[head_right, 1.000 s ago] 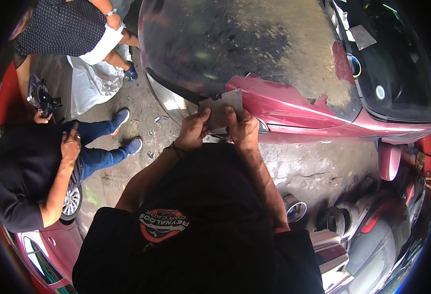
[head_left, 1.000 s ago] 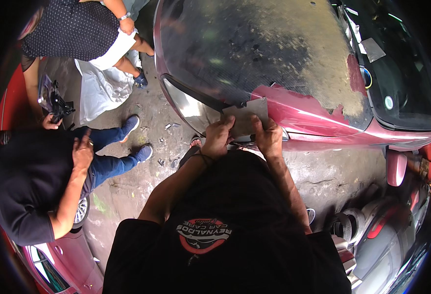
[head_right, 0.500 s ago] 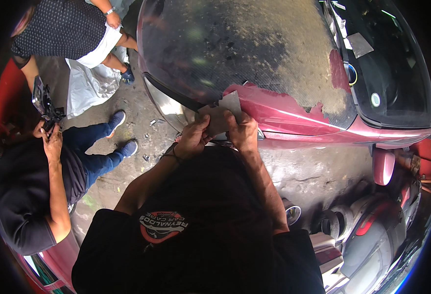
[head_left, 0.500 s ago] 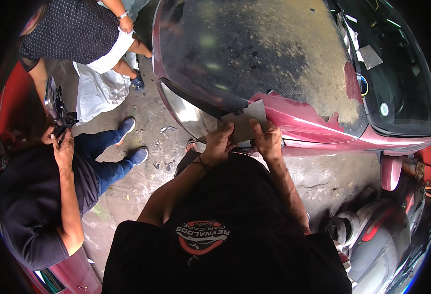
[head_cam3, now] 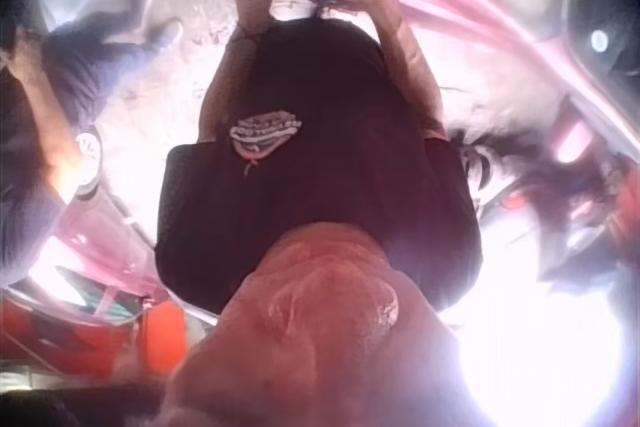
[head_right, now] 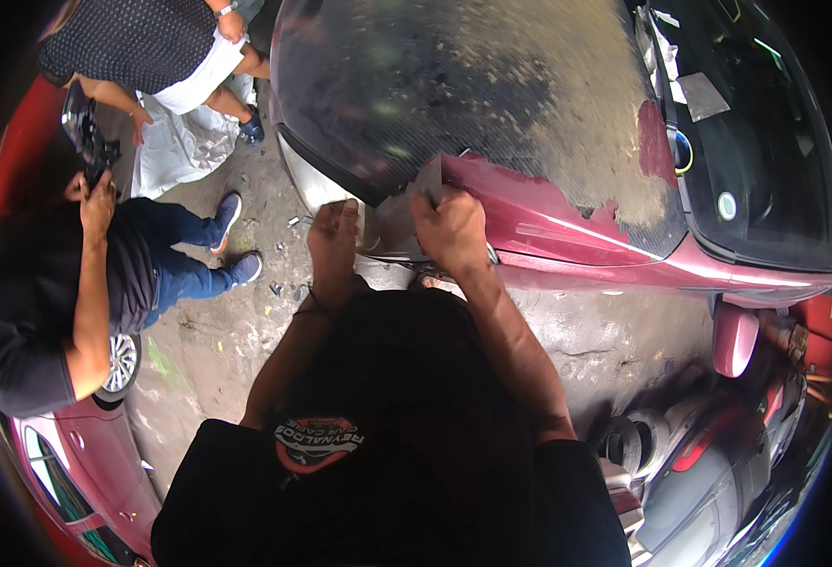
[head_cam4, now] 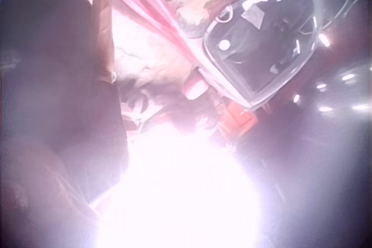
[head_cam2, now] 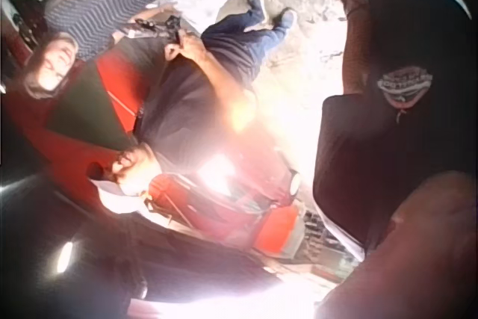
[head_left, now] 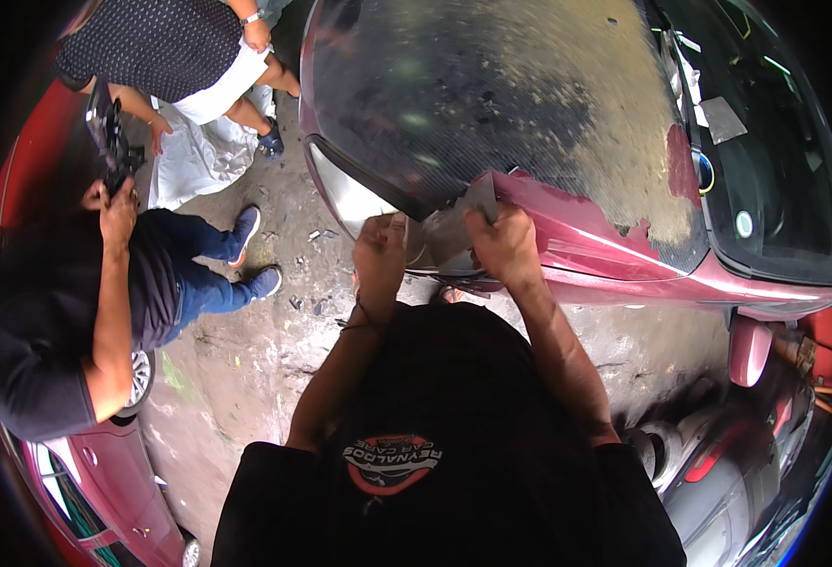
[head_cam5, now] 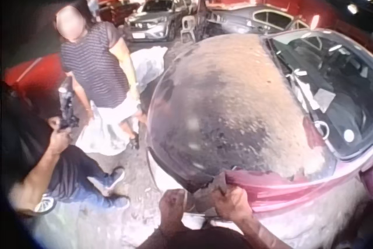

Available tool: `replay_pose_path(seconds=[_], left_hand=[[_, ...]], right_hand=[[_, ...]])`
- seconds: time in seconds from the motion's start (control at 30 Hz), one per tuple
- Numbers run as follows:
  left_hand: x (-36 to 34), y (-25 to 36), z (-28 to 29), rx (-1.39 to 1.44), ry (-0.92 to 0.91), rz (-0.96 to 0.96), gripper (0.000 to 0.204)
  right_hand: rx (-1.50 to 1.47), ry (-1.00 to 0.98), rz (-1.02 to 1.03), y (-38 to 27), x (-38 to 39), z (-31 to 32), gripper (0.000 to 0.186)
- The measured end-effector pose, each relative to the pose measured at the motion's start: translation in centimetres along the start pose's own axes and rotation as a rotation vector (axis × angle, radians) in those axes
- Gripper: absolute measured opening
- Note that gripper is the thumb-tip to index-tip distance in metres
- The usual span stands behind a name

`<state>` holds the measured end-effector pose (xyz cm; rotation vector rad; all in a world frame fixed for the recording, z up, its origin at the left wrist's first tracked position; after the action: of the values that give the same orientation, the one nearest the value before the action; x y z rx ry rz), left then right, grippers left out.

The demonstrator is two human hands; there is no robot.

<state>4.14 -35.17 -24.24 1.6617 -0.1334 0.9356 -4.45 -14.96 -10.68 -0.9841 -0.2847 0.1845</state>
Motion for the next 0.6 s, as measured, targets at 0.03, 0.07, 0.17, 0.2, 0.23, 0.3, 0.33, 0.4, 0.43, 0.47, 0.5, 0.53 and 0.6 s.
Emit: replay_pose_path(seconds=[0.03,0.07,0.17,0.2,0.23,0.3,0.33,0.4,0.43,0.47,0.5,0.53,0.6], left_hand=[[0.3,1.2,0.3,-0.099,0.013,-0.148,0.024],[0.8,2.3,0.3,-0.199,0.026,-0.295,0.027],[3.7,5.2,-0.4,-0.551,0.246,-0.912,0.031],[3.9,4.9,-0.7,-0.554,0.248,-0.886,0.04],[4.4,4.9,-0.9,-0.56,0.276,-0.904,0.042],[5.2,5.2,-1.8,-0.565,0.333,-0.937,0.048],[5.3,5.3,-2.2,-0.497,0.303,-0.962,0.057],[5.8,6.2,-3.8,-0.473,0.282,-1.0,0.061],[6.3,6.6,-4.6,-0.466,0.268,-1.021,0.063],[6.3,6.7,-5.1,-0.427,0.274,-0.992,0.058],[6.2,6.7,-5.5,-0.41,0.296,-0.988,0.055],[5.9,6.5,-5.9,-0.392,0.314,-0.985,0.052],[5.4,6.5,-6.3,-0.337,0.345,-0.989,0.038]], right_hand=[[0.036,-0.055,-0.022,-0.4,-0.3,0.0,0.037],[-0.014,-0.066,-0.067,-0.2,-0.7,0.0,0.037],[-0.206,-0.057,-0.169,0.8,-2.4,0.1,0.038],[-0.299,-0.03,-0.185,1.4,-3.1,0.1,0.037],[-0.392,-0.003,-0.201,1.7,-3.5,0.2,0.037],[-0.374,0.038,-0.115,1.7,-3.2,2.0,0.04],[-0.361,0.054,-0.027,1.6,-2.4,3.6,0.041],[-0.311,0.112,0.115,1.7,-2.0,8.3,0.043],[-0.276,0.156,0.17,2.0,-2.0,11.6,0.044],[-0.233,0.22,0.154,3.2,-2.5,14.8,0.044],[-0.188,0.287,0.14,4.2,-3.0,18.2,0.043],[-0.145,0.336,0.118,5.6,-3.4,21.2,0.043],[-0.069,0.391,0.067,8.6,-4.0,25.7,0.044]])
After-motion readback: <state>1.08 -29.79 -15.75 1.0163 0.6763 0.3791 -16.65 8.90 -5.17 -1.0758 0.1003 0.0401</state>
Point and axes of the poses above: each hand's wrist, its own x-axis away from the middle knuckle, its own z-axis out of the back of the hand, y = z × x, the point moved 9 cm from there along -x, towards the middle knuckle, and after that the axes turned 14 degrees about z, right-handed, at the moved point
